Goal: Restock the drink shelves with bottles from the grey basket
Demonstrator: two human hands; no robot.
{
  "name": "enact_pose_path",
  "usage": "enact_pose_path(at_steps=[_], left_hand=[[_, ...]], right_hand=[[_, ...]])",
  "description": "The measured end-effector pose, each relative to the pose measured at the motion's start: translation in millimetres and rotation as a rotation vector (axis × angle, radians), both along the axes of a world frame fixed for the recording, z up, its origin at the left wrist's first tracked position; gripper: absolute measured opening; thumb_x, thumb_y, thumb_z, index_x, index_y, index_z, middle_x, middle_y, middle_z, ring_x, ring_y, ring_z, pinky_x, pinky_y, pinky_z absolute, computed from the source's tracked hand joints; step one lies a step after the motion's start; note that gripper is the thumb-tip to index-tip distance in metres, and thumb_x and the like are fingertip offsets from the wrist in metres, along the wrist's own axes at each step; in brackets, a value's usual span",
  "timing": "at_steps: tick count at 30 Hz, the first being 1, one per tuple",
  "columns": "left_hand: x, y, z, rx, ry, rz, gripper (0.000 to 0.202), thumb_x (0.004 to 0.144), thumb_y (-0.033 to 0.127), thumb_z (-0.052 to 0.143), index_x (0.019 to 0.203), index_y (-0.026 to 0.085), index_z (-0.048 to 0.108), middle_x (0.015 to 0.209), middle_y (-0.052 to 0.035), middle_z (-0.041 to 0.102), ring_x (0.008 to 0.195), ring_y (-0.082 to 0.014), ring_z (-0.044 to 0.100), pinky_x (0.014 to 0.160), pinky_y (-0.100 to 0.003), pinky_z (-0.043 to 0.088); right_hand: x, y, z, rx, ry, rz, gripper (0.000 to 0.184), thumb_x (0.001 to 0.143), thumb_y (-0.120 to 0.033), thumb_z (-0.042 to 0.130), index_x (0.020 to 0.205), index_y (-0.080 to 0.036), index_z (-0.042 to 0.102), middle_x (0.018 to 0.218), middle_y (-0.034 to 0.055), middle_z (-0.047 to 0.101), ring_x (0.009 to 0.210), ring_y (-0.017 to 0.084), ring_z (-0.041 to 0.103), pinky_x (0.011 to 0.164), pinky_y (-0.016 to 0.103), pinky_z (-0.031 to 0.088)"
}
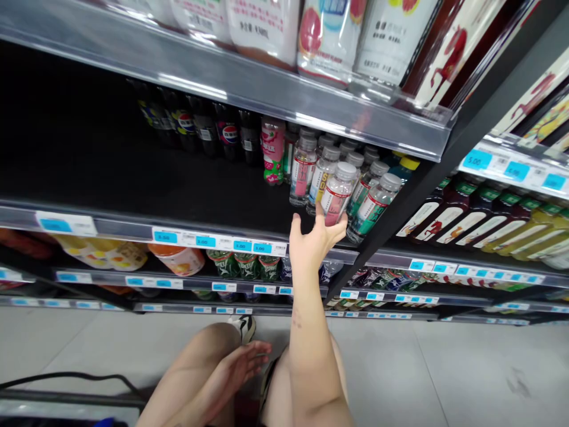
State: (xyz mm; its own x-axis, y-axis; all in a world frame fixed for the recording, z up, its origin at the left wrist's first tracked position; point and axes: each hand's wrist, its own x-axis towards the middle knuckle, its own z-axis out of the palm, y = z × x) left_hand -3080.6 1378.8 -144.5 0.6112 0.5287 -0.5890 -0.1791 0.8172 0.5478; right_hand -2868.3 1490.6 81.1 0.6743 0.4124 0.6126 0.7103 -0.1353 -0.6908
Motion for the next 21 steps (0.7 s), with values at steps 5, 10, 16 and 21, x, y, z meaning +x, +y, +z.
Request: enact_pose_path(at_steps=[5, 10, 16, 21], left_hand=[[-1.8, 1.7, -4.0, -0.032, -0.015, 0.005, 0.029, 0.085, 0.042, 0.073, 0.099, 0.018, 0.08, 0.116, -0.0078, 0.073, 0.108, -0.0225, 0.063, 0.093, -0.029, 0.045], [-1.4, 2.6, -8.7, -0.003, -0.031, 0.003, 0.034, 0.085, 0.044, 0.072, 0.102, 0.016, 0.079, 0.116, -0.0098, 0.072, 0.106, -0.0234, 0.063, 0.091, -0.03, 0.045], [0.0, 1.3, -1.8, 0.012, 0.0, 0.011, 0.034, 0.083, 0.045, 0.072, 0.101, 0.016, 0.078, 0.115, -0.0101, 0.072, 0.107, -0.024, 0.062, 0.093, -0.031, 0.044], [0.3, 0.5, 5.4, 0.001, 0.0, 0.017, 0.032, 0.084, 0.042, 0.07, 0.099, 0.015, 0.078, 0.114, -0.011, 0.071, 0.107, -0.0248, 0.062, 0.092, -0.031, 0.044]], right_hand=[[13.7, 0.4, 0.2, 0.045, 0.002, -0.052, 0.036, 0.087, -0.038, 0.074, 0.119, -0.022, 0.077, 0.148, 0.017, 0.032, 0.136, 0.038, 0.037, 0.116, 0.054, 0.034], [16.9, 5.1, -5.6, 0.086, -0.029, -0.088, 0.035, 0.086, -0.035, 0.074, 0.117, -0.018, 0.076, 0.148, 0.019, 0.027, 0.141, 0.041, 0.031, 0.118, 0.057, 0.031], [17.2, 13.3, -14.6, 0.08, -0.057, -0.099, 0.041, 0.086, -0.032, 0.073, 0.123, -0.014, 0.072, 0.151, 0.0224, 0.019, 0.147, 0.042, 0.026, 0.119, 0.059, 0.031], [25.9, 13.6, -17.1, 0.03, -0.067, -0.096, 0.042, 0.088, -0.031, 0.07, 0.125, -0.012, 0.071, 0.153, 0.0238, 0.02, 0.148, 0.042, 0.026, 0.119, 0.059, 0.031]])
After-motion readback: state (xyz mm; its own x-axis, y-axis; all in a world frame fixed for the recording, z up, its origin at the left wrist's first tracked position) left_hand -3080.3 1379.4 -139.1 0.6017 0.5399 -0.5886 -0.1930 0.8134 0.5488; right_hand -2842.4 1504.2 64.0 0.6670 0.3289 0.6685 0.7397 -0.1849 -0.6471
